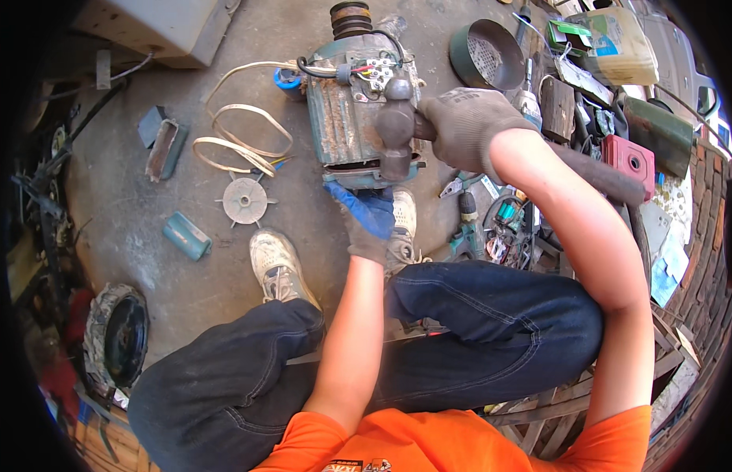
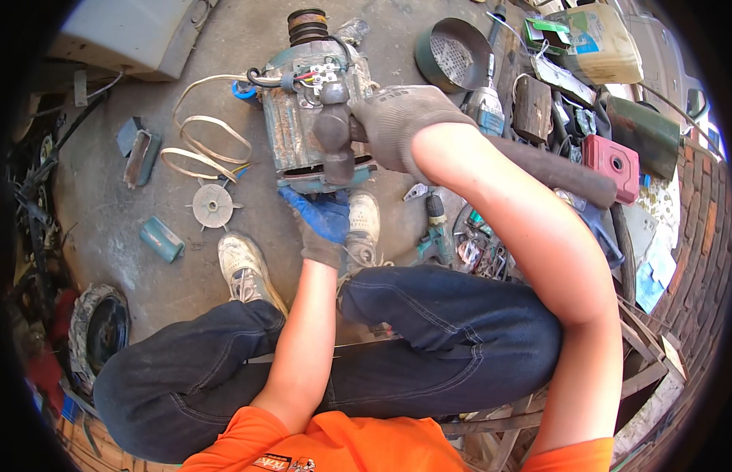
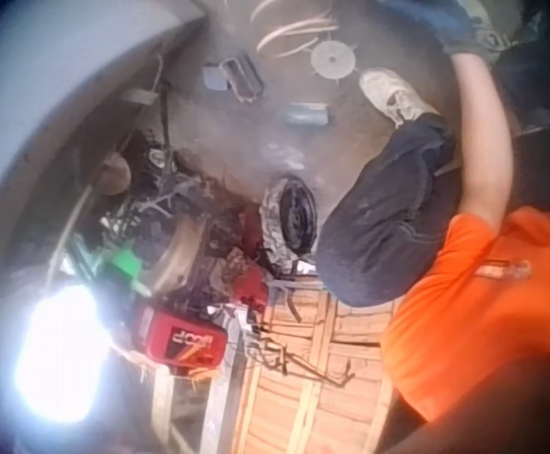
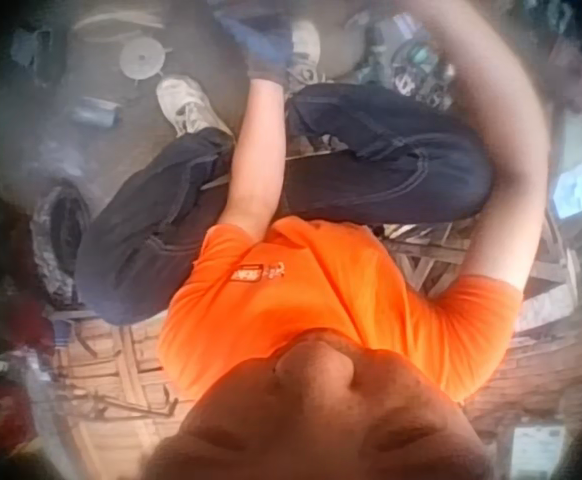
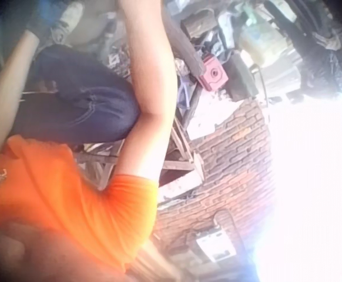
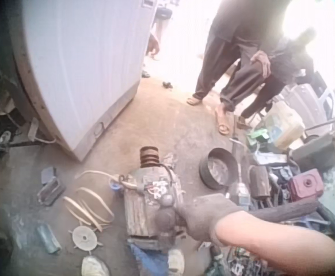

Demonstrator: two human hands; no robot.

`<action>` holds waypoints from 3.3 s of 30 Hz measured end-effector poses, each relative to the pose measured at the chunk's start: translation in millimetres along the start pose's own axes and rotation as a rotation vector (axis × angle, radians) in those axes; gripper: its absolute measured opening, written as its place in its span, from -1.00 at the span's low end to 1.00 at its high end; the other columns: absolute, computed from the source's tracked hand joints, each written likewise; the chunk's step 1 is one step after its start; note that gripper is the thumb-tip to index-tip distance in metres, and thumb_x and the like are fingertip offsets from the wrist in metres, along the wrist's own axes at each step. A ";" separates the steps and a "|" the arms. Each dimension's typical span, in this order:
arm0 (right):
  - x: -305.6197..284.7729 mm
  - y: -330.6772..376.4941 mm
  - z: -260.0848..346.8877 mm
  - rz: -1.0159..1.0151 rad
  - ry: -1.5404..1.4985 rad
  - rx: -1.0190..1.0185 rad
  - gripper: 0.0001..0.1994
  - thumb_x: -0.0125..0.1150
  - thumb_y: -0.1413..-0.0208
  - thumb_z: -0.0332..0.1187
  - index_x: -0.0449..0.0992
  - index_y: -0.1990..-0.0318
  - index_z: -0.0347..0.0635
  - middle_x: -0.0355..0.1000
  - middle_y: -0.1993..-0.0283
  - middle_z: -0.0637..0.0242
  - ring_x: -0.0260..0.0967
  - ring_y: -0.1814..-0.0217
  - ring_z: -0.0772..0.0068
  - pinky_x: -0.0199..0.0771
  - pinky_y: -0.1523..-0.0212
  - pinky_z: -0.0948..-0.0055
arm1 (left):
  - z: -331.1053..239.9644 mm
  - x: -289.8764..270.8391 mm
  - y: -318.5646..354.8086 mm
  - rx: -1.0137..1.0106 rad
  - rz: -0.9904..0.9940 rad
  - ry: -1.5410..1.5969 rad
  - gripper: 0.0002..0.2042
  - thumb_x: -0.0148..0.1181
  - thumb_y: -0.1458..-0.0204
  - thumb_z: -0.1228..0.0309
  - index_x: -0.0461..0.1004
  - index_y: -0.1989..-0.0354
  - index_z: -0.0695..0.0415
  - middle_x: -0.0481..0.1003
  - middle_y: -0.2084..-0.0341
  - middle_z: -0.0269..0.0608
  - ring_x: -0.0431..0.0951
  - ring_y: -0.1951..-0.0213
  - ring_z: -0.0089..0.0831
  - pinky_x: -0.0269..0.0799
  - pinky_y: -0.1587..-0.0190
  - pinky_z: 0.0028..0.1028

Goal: The person disassembles a washing machine motor using a hammer and an impact driver. They remove the end cap, fan, and other components, placing them on the ground.

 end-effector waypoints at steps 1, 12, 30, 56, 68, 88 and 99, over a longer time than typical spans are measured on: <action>-2.6 1.7 -1.4 0.019 -0.011 -0.002 -0.70 0.08 -0.13 -0.37 0.54 -0.01 -0.11 0.58 0.03 0.08 0.53 -0.08 0.06 0.51 -0.10 0.16 | -1.9 -2.5 -2.0 -0.003 0.011 -0.008 -0.31 0.07 -0.08 -0.33 0.37 -0.23 -0.10 0.45 -0.13 -0.36 0.48 -0.07 -0.41 0.56 -0.01 -0.39; -16.1 6.4 -40.9 -0.093 -0.124 0.147 -0.62 0.17 0.00 -0.30 0.52 -0.04 -0.06 0.56 0.02 0.04 0.49 -0.10 -0.03 0.46 -0.10 0.10 | -8.5 -6.0 1.6 0.264 0.049 -0.382 -0.27 0.12 -0.04 -0.35 0.31 -0.24 -0.12 0.45 -0.06 -0.36 0.47 0.02 -0.40 0.47 -0.03 -0.39; -52.8 17.2 -61.2 -0.520 -0.228 0.149 -0.71 0.19 -0.10 -0.20 0.54 0.08 -0.12 0.56 0.18 -0.05 0.52 0.08 -0.12 0.47 0.02 0.03 | -7.8 -8.2 -4.8 -0.059 0.030 -0.087 -0.36 0.03 -0.08 -0.37 0.40 -0.17 -0.20 0.48 -0.05 -0.44 0.50 0.08 -0.42 0.53 0.29 -0.45; 2.0 5.2 -48.8 -0.094 -0.116 0.128 -0.66 0.16 -0.01 -0.30 0.53 0.02 -0.10 0.55 0.07 -0.02 0.48 -0.08 -0.06 0.44 -0.09 0.08 | -10.8 -3.6 -5.0 -0.062 0.016 -0.091 -0.31 0.05 -0.05 -0.39 0.39 -0.18 -0.15 0.46 -0.05 -0.41 0.46 0.07 -0.42 0.51 0.24 -0.44; -23.0 4.5 -27.6 -0.189 -0.169 0.191 -0.70 0.17 -0.05 -0.34 0.52 0.02 -0.06 0.58 0.11 0.04 0.53 0.02 -0.06 0.51 -0.03 0.10 | -12.7 -5.5 -8.1 -0.085 0.065 -0.057 -0.33 -0.02 -0.09 -0.39 0.38 -0.20 -0.17 0.46 -0.11 -0.36 0.51 0.03 -0.35 0.59 0.22 -0.35; 66.2 77.6 -101.5 -0.207 -0.578 0.323 -0.70 0.24 0.02 -0.27 0.53 0.16 -0.23 0.56 0.30 -0.06 0.56 0.19 -0.02 0.51 0.08 0.12 | -12.6 6.4 -5.0 -0.024 0.234 -0.179 -0.14 0.26 -0.03 -0.21 0.13 -0.42 0.00 0.24 -0.33 -0.07 0.28 -0.30 0.01 0.20 -0.32 0.20; 404.1 150.9 -78.1 -0.211 -1.428 0.738 -0.67 0.39 0.09 -0.37 0.55 0.16 -0.34 0.51 0.41 0.37 0.41 0.41 0.49 0.44 0.35 0.38 | -30.8 -5.9 -20.1 -0.157 0.369 -0.308 -0.13 0.27 0.00 -0.17 0.13 -0.43 0.01 0.22 -0.35 -0.02 0.24 -0.33 0.07 0.20 -0.29 0.32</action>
Point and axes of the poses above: each hand's wrist, its own y-axis away from the middle knuckle, its own x-axis out of the palm, z = x × y, the point moved 6 cm from there along -y, towards the middle knuckle
